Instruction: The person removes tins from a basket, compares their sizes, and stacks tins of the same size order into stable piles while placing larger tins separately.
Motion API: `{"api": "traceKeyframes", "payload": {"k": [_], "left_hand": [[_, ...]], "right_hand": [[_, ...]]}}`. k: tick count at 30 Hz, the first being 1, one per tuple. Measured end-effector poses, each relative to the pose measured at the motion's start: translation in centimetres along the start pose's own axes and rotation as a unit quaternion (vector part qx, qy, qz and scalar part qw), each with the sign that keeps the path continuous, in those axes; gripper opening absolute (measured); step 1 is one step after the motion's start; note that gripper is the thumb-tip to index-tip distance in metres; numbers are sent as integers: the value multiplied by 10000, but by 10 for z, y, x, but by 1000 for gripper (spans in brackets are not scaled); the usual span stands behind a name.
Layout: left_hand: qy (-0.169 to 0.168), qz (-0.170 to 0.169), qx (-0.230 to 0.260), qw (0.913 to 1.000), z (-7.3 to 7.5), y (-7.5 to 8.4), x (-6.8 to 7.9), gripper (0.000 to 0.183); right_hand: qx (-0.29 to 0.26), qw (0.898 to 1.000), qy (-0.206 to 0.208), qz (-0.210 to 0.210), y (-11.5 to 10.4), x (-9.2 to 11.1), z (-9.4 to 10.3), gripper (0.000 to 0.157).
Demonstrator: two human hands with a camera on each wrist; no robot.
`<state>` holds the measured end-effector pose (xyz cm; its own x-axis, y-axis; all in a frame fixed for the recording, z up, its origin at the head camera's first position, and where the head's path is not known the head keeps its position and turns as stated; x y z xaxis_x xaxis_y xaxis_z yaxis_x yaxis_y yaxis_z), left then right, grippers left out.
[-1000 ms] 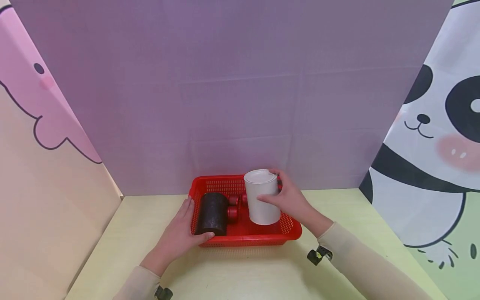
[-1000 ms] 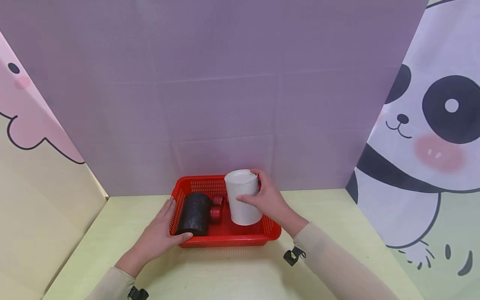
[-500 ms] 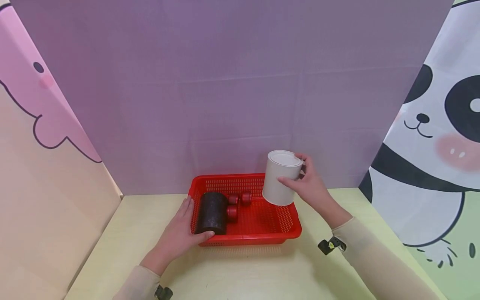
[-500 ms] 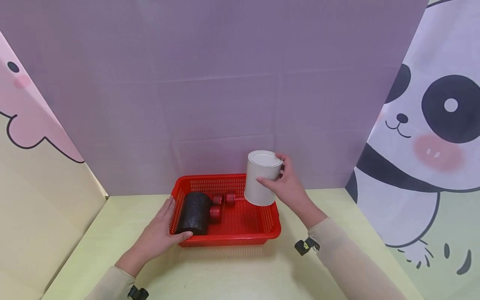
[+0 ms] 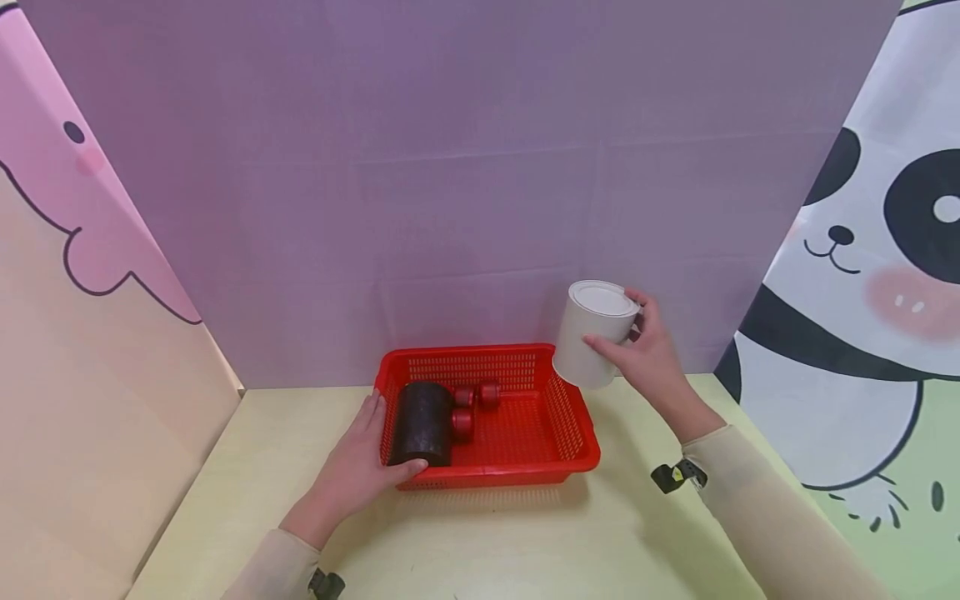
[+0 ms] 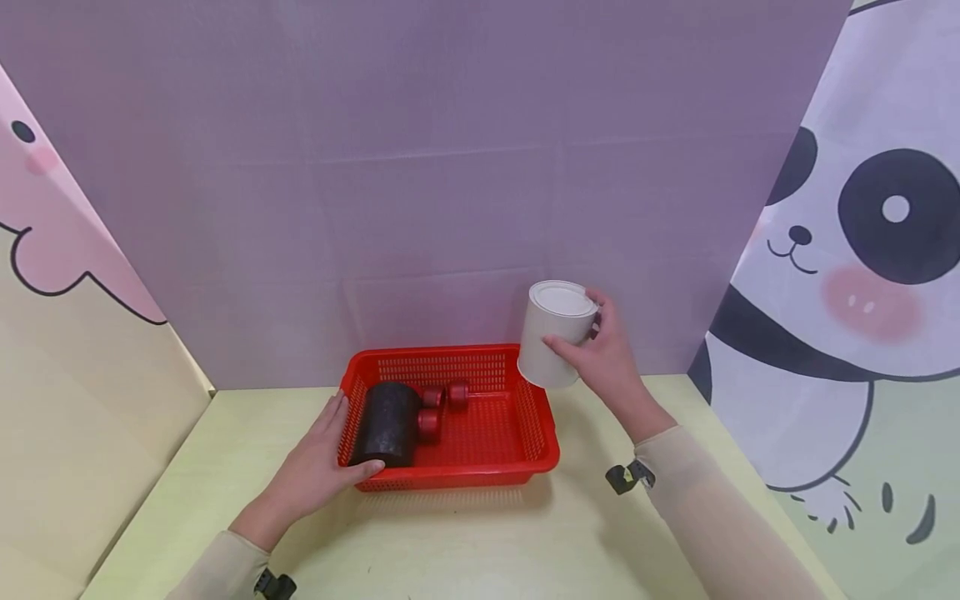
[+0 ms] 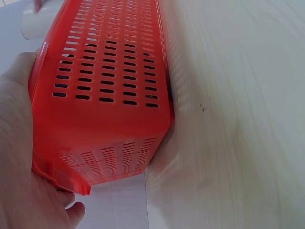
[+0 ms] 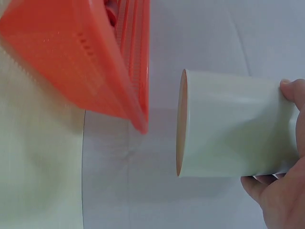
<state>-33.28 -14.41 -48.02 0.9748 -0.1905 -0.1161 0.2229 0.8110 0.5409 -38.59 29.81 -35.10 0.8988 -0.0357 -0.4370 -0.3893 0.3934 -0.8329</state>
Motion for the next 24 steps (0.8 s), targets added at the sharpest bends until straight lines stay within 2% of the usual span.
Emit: {"api": "traceKeyframes", "payload": {"k": [13, 24], "left_hand": [[-35, 5, -48, 10000, -2, -3, -1, 135], [-27, 15, 55, 10000, -2, -2, 0, 135]], "right_hand": [[459, 9980, 419, 130, 21, -8, 19, 102], [827, 9942, 497, 466, 49, -17, 18, 98]]}}
Point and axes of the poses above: each hand's wrist, its own x-axis away from the middle knuckle, its own z-axis out of the back of the hand, y = z × x, the point moved 7 cm from there along -x, towards the middle knuckle, and after that the axes turned 2 degrees about z, right-handed, at the moved point
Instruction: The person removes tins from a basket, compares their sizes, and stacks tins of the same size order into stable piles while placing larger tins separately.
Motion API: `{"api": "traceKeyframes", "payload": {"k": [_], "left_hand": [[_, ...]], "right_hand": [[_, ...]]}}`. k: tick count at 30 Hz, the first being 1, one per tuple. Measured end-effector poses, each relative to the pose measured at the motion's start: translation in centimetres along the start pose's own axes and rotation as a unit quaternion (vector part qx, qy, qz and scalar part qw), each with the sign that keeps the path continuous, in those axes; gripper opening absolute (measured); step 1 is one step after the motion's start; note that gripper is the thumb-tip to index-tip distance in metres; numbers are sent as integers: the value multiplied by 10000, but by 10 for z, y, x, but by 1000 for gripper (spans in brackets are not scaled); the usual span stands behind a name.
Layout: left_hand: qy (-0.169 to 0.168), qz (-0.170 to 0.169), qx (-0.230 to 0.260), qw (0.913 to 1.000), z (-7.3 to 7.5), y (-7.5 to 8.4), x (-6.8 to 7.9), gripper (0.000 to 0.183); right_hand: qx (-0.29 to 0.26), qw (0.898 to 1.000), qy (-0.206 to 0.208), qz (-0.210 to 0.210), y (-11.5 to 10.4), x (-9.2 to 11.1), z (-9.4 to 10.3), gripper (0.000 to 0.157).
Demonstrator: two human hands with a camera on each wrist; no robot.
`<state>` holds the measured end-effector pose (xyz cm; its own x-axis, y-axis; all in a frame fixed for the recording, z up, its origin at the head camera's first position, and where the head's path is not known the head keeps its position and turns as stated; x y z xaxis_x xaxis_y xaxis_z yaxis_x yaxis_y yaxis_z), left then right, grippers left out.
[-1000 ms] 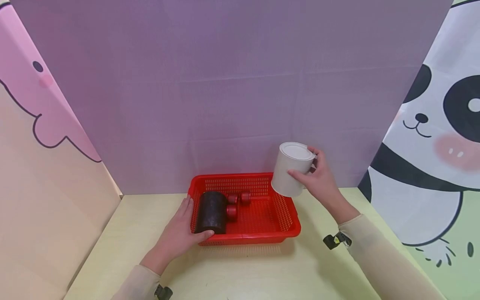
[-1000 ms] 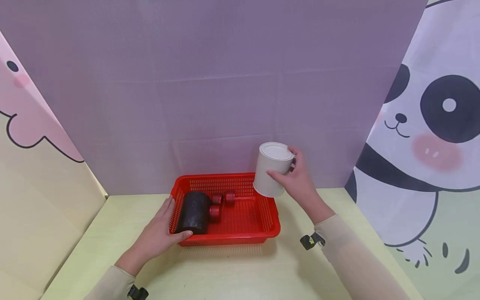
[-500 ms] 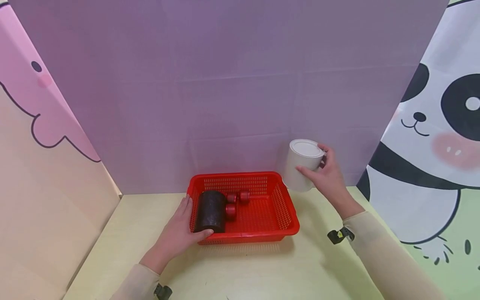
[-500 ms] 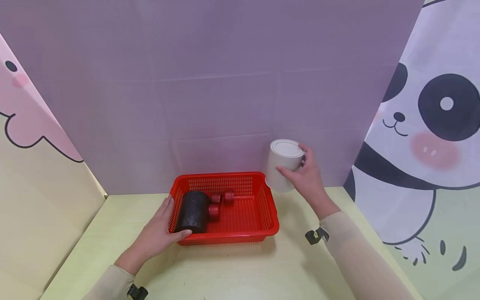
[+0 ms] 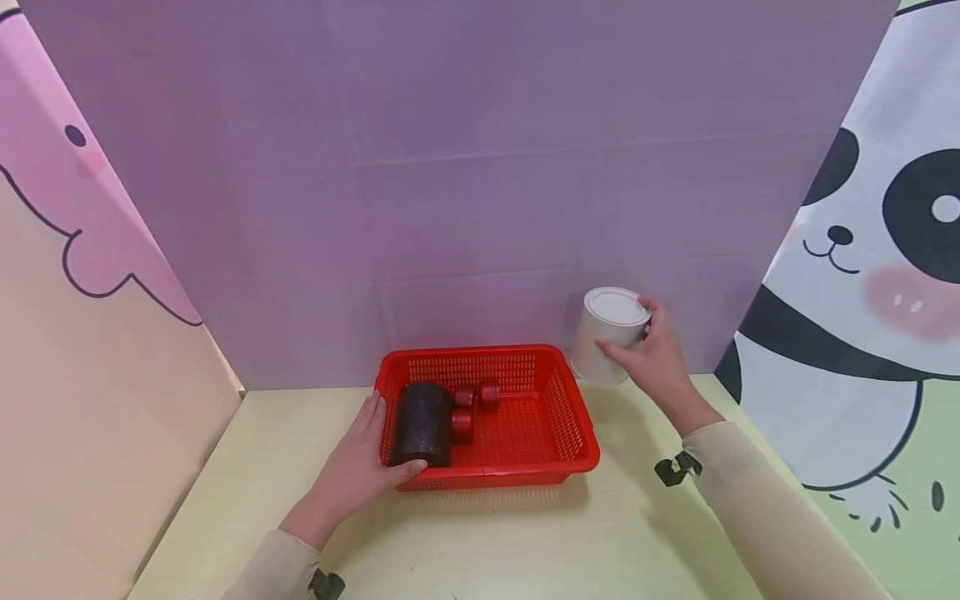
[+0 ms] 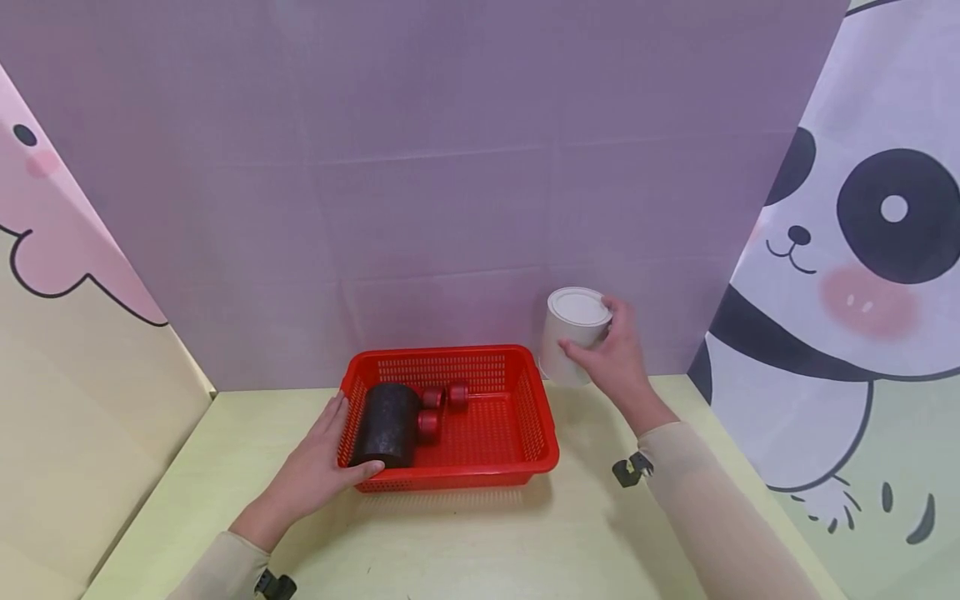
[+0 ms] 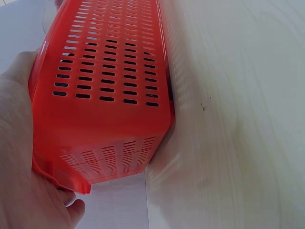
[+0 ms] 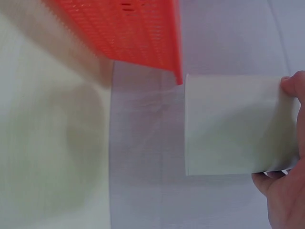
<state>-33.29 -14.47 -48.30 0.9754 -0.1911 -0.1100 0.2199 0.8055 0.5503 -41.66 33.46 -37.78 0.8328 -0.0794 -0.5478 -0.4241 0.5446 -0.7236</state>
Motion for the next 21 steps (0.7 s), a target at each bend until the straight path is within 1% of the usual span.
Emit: {"api": "traceKeyframes", "payload": {"k": [6, 13, 21], "left_hand": [[-5, 31, -33, 10000, 0, 0, 0, 136], [-38, 37, 27, 10000, 0, 0, -1, 136], [-5, 34, 28, 10000, 1, 0, 0, 136]], "right_hand": [[36, 10000, -20, 20, 16, 1, -8, 97], [45, 10000, -37, 20, 28, 3, -15, 97], [-137, 9995, -166, -213, 42, 7, -21, 99]]}}
Point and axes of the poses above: each hand's wrist, its own x-axis away from the middle knuckle, its own z-axis out of the back of the hand, y = z × x, the point moved 7 cm from there along -x, towards the middle knuckle, and after that the axes turned 2 degrees about z, right-handed, at the moved point
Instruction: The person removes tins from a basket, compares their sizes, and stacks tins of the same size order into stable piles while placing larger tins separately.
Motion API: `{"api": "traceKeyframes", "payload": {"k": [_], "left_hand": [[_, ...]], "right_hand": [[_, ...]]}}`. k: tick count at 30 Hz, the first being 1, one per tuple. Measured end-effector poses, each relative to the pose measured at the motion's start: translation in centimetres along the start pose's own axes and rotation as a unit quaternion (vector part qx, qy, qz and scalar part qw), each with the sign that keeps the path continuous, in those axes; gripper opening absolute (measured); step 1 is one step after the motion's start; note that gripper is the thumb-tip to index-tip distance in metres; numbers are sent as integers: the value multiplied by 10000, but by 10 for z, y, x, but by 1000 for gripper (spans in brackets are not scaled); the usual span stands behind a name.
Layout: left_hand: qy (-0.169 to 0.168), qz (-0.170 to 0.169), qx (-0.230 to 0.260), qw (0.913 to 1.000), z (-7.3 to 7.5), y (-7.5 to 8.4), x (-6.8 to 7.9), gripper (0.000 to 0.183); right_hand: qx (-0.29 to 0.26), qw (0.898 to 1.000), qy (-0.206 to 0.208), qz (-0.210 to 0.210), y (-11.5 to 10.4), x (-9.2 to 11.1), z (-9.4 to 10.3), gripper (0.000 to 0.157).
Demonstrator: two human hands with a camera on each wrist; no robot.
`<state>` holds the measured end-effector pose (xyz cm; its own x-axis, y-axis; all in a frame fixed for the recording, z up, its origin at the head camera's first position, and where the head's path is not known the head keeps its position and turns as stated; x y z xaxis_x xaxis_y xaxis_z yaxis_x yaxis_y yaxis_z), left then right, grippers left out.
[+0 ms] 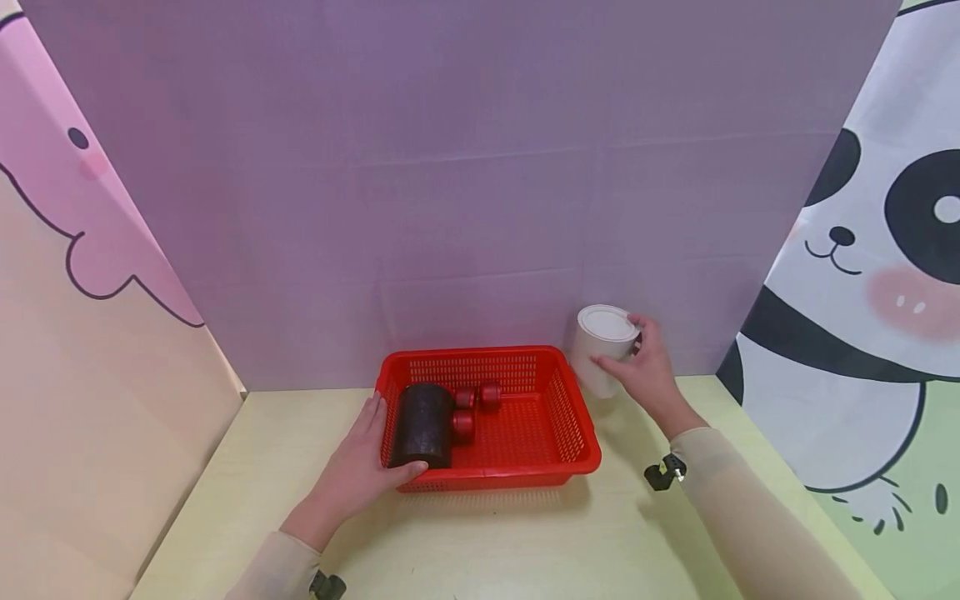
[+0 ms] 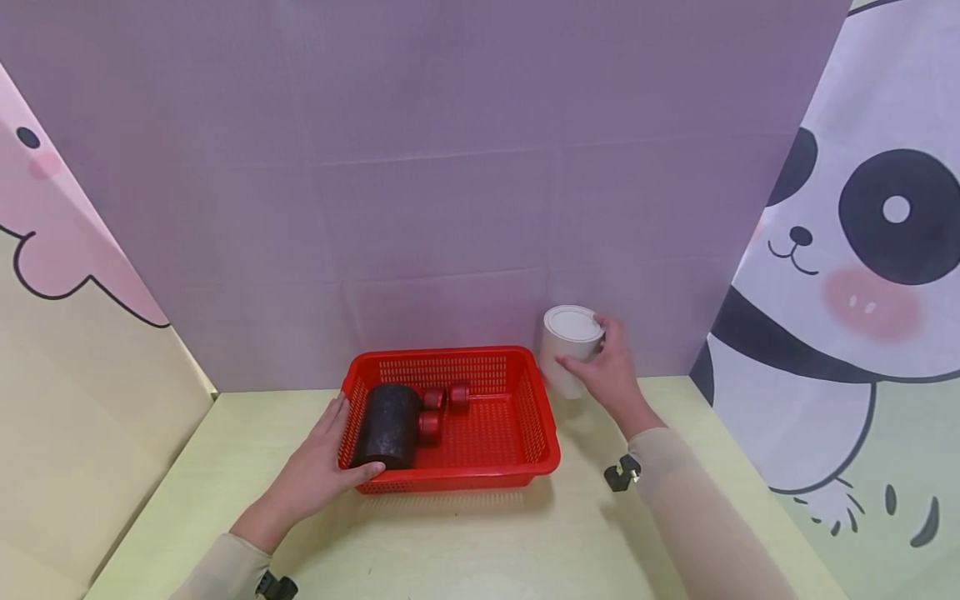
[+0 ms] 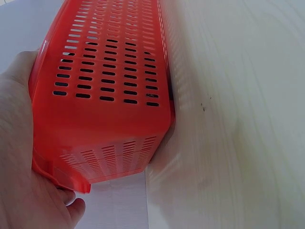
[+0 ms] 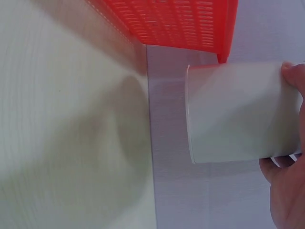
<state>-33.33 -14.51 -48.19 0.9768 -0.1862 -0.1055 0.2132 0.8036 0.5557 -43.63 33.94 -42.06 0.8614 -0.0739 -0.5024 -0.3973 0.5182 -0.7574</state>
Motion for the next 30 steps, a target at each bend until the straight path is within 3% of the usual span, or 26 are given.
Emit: {"api": "traceKeyframes", "payload": {"k": [13, 30], "left_hand": [[-25, 24, 130, 9999, 0, 0, 2, 136], [-42, -5, 81, 10000, -1, -1, 1, 135]], "right_hand": [[-218, 9983, -465, -287, 20, 8, -17, 99], [-301, 9947, -805, -565, 33, 14, -22, 106]]}}
Point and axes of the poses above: each hand's wrist, its own x-axis away from the middle knuckle, its own z-axis out of the back of the hand, y = z × x, the point moved 7 cm from there along -x, towards the middle knuckle, and after that the axes turned 2 degrees about z, right-handed, at the moved point
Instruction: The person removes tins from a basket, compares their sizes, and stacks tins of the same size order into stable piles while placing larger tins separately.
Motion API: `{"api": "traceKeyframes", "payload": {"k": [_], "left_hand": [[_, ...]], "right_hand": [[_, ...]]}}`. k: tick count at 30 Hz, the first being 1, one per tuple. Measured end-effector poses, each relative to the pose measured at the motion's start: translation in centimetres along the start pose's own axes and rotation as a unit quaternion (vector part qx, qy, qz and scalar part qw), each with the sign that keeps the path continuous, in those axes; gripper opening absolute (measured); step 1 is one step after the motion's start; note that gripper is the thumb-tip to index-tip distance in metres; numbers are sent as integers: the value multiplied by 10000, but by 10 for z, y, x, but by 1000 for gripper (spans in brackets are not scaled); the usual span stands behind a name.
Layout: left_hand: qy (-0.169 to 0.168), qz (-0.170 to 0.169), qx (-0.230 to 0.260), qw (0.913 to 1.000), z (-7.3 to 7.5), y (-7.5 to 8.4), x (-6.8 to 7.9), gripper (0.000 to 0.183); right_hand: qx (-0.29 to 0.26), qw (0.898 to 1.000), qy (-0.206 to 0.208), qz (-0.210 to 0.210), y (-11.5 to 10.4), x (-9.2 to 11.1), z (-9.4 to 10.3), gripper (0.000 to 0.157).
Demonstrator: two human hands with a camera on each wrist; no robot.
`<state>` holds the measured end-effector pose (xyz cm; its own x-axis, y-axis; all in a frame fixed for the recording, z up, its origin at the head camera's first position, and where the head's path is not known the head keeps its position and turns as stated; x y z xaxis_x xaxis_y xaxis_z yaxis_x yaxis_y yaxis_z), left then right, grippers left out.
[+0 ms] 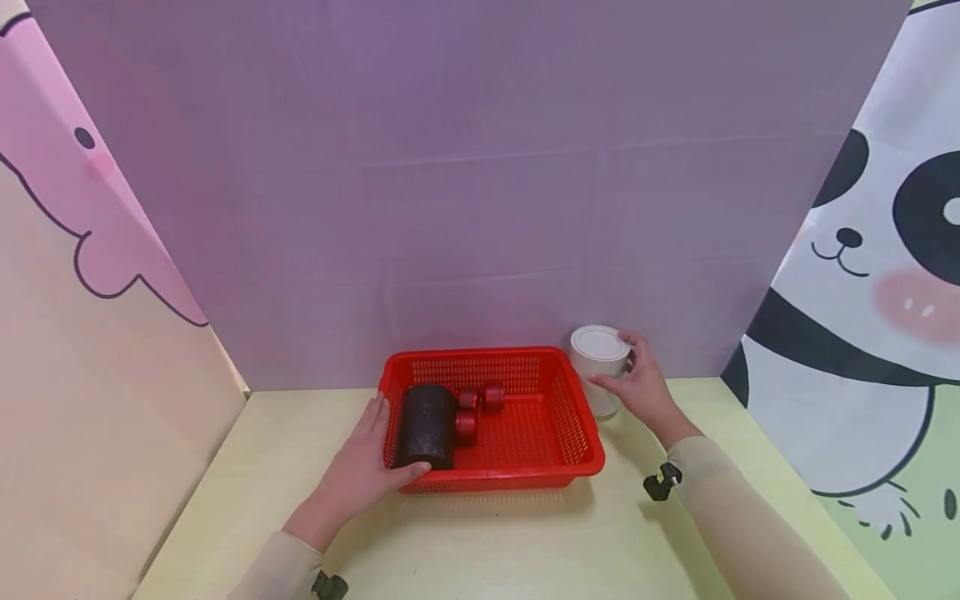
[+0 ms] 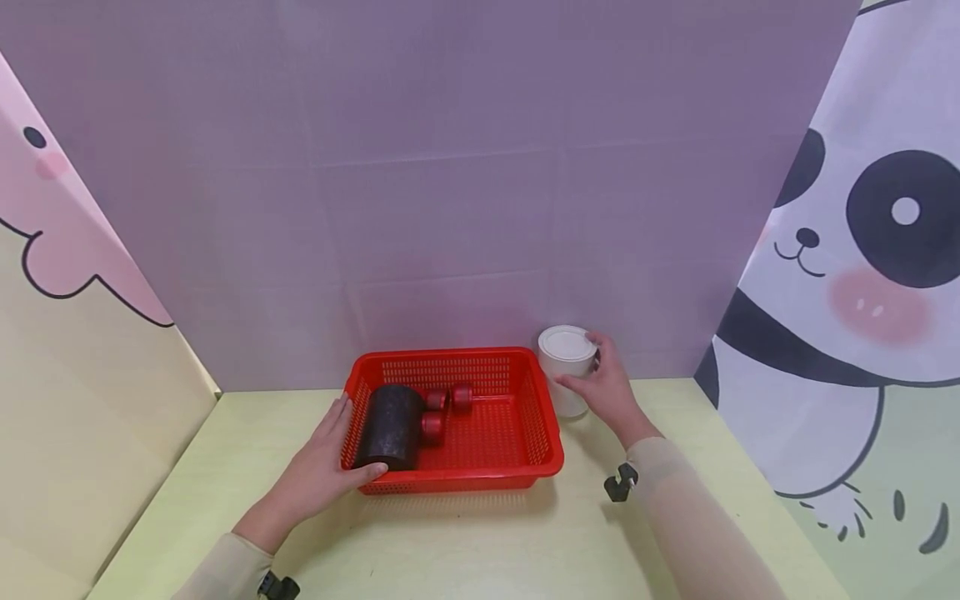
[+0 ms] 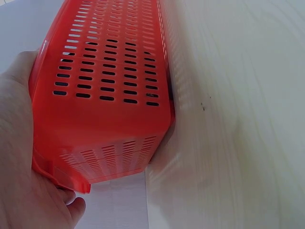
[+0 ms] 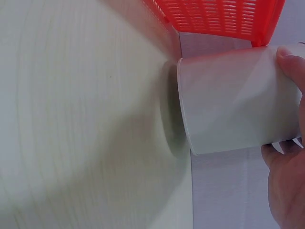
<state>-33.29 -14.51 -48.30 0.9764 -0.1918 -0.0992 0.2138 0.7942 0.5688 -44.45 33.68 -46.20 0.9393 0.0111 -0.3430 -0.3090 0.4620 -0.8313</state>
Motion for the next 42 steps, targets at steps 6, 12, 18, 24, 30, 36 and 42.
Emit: {"api": "traceKeyframes", "payload": {"k": [6, 12, 18, 24, 30, 36, 42], "left_hand": [[19, 2, 8, 10000, 1, 0, 0, 135], [8, -23, 1, 10000, 0, -1, -1, 135], [25, 7, -5, 10000, 1, -1, 0, 135], [29, 25, 10, 10000, 0, -1, -1, 135], [29, 8, -1, 10000, 0, -1, -2, 135], [26, 1, -13, 10000, 1, 0, 0, 134], [36, -7, -27, 10000, 0, 1, 0, 134]], "right_hand": [[-108, 9999, -17, -17, 4, 3, -2, 104], [-101, 9999, 21, -128, 16, 6, -4, 107], [-15, 10000, 37, -17, 20, 5, -8, 108], [229, 9997, -9, -12, 17, 10, -5, 109], [496, 9984, 67, 269, 7, 12, 4, 97], [658, 9957, 240, 607, -3, 9, 9, 82], [849, 9916, 445, 874, -17, 8, 12, 72]]}}
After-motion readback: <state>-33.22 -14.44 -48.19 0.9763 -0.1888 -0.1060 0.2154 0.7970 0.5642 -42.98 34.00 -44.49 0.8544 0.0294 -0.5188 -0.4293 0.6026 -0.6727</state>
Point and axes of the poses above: each hand's wrist, its own x-axis away from the middle knuckle, its own z-axis out of the back of the hand, y = z × x, the point moved 7 cm from there along -x, towards the middle knuckle, and after that the axes turned 2 degrees about z, right-handed, at the moved point
